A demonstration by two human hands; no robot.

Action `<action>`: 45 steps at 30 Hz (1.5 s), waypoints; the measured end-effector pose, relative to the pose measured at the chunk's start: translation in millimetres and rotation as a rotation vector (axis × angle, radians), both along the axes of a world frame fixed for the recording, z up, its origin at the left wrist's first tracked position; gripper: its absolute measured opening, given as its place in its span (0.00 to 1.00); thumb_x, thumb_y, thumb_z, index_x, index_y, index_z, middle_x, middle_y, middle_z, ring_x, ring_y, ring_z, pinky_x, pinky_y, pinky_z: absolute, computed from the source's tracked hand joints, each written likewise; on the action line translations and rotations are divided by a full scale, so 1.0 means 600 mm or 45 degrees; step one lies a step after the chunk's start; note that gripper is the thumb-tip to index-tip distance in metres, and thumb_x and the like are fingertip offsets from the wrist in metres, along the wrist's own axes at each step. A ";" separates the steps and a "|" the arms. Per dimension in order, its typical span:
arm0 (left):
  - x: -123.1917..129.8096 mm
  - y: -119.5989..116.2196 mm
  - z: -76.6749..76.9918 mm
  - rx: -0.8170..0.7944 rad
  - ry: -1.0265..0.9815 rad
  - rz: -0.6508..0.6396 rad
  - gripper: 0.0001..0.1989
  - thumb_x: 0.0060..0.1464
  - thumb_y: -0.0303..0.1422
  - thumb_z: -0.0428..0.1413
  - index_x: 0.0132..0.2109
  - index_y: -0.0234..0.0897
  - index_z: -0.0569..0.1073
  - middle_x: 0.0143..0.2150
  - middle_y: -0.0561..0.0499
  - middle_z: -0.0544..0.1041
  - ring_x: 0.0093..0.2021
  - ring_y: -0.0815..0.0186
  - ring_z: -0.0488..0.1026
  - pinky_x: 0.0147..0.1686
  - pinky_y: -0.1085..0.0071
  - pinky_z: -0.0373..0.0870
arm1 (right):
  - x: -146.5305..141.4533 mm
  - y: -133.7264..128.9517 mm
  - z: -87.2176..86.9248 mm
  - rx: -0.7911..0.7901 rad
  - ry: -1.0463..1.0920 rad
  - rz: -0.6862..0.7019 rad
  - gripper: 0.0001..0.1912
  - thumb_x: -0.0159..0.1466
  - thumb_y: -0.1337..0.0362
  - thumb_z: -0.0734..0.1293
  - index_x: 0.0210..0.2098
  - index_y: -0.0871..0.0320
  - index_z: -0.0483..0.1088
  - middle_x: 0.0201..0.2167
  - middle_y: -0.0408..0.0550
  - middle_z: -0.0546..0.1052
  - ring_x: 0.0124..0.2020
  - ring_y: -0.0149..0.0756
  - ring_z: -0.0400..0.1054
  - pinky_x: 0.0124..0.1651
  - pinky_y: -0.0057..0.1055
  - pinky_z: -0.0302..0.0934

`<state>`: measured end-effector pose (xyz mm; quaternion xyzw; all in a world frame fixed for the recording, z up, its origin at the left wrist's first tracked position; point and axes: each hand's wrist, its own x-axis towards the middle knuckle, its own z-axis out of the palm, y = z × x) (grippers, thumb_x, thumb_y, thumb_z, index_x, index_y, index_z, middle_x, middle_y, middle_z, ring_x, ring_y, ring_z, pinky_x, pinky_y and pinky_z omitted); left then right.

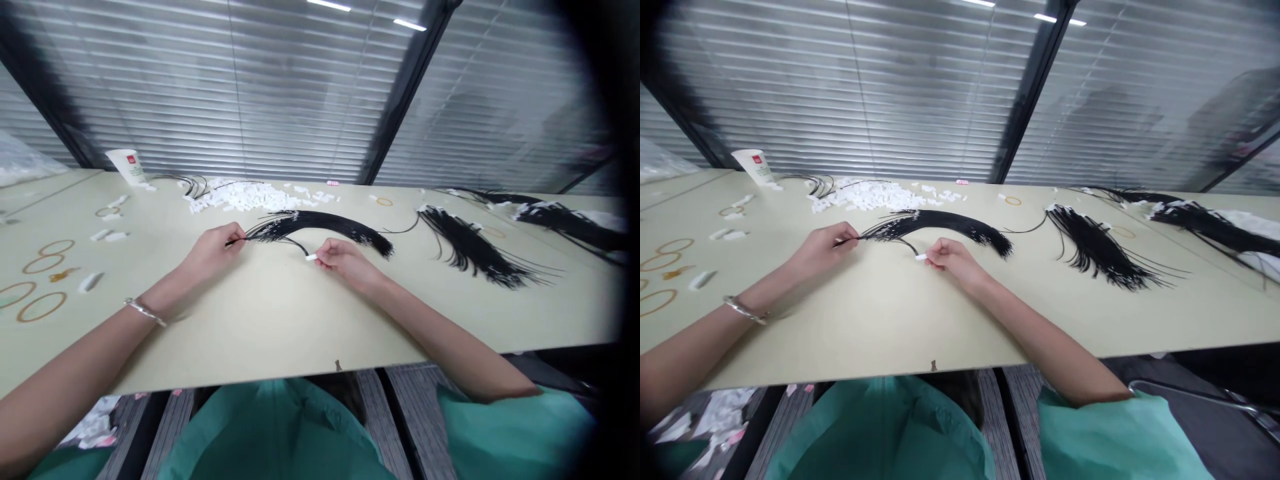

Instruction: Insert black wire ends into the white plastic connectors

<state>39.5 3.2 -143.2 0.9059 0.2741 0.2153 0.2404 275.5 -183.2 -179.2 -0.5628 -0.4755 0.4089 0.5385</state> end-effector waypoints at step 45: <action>0.021 -0.130 -0.011 0.134 0.129 -0.554 0.09 0.55 0.32 0.50 0.39 0.38 0.73 0.34 0.50 0.70 0.37 0.70 0.67 0.37 0.75 0.64 | 0.139 -0.040 0.031 -0.752 -1.908 -0.644 0.09 0.63 0.68 0.64 0.39 0.67 0.71 0.34 0.57 0.67 0.37 0.36 0.62 0.41 0.25 0.54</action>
